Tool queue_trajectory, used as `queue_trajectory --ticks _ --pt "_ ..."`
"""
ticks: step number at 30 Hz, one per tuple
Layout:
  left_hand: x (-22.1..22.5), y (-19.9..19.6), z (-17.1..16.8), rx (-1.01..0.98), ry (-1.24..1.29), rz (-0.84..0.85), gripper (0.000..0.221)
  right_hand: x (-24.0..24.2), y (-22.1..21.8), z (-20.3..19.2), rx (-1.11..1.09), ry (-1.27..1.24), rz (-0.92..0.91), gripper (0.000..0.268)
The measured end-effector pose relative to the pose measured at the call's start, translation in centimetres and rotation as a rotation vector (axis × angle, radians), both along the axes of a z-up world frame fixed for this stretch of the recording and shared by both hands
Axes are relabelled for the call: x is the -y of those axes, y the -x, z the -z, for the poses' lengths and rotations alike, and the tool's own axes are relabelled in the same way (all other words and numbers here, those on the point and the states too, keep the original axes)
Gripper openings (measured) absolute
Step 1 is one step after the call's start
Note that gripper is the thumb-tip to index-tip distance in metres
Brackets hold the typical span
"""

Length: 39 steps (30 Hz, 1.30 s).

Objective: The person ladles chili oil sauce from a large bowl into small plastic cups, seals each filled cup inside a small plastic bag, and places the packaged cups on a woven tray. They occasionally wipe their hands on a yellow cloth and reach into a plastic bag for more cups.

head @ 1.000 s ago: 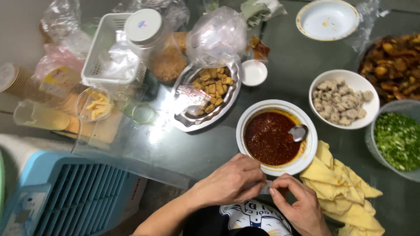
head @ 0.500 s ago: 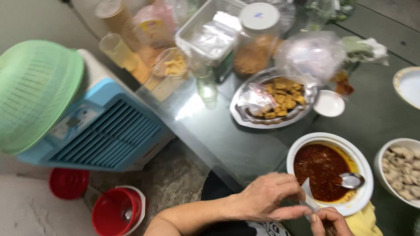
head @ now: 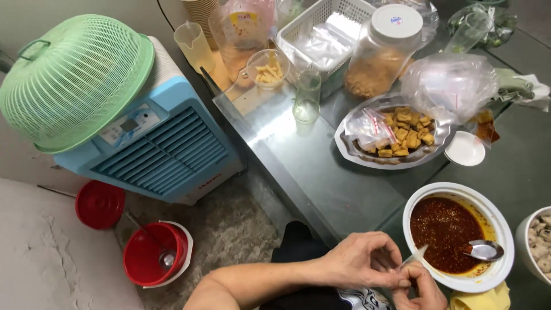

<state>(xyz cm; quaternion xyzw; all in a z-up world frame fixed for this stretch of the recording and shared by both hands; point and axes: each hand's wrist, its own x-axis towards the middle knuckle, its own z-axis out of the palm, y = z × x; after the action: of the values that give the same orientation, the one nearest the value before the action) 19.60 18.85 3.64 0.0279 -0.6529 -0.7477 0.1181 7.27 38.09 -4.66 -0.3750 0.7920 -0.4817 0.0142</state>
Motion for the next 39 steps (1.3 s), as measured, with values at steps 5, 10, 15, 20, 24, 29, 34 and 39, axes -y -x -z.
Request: queue_trajectory --ticks 5,10,15,20,24,29,34,39 --pt "0.0 -0.9 0.1 0.012 0.023 -0.006 0.031 -1.2 1.0 2.0 0.001 -0.016 -0.048 0.014" --pt "0.3 -1.4 0.3 -0.050 0.116 0.015 0.022 -2.2 1.6 1.9 0.045 -0.062 -0.080 0.012" --pt "0.7 -1.7 -0.3 -0.223 0.410 0.044 0.015 -3.0 1.6 2.9 0.178 -0.012 -0.162 0.012" --pt "1.5 -2.5 -1.9 -0.235 0.505 0.108 0.013 -2.7 1.2 4.9 0.461 0.143 -0.265 0.008" --pt "0.8 -2.1 -0.4 -0.125 0.693 0.093 0.013 -0.8 -1.3 -0.2 0.226 -0.021 -0.071 0.012" --pt "0.3 -1.5 2.8 0.027 0.902 -0.124 0.018 5.8 -3.8 -7.2 -0.237 -0.124 0.041 0.016" --pt "5.8 -3.2 1.0 0.045 0.827 -0.330 0.019 10.3 -2.6 -5.1 0.111 -0.015 -0.026 0.017" --pt "13.0 -6.8 3.0 0.251 1.002 -0.662 0.026 10.6 0.1 0.8 0.656 0.092 -0.247 0.006"
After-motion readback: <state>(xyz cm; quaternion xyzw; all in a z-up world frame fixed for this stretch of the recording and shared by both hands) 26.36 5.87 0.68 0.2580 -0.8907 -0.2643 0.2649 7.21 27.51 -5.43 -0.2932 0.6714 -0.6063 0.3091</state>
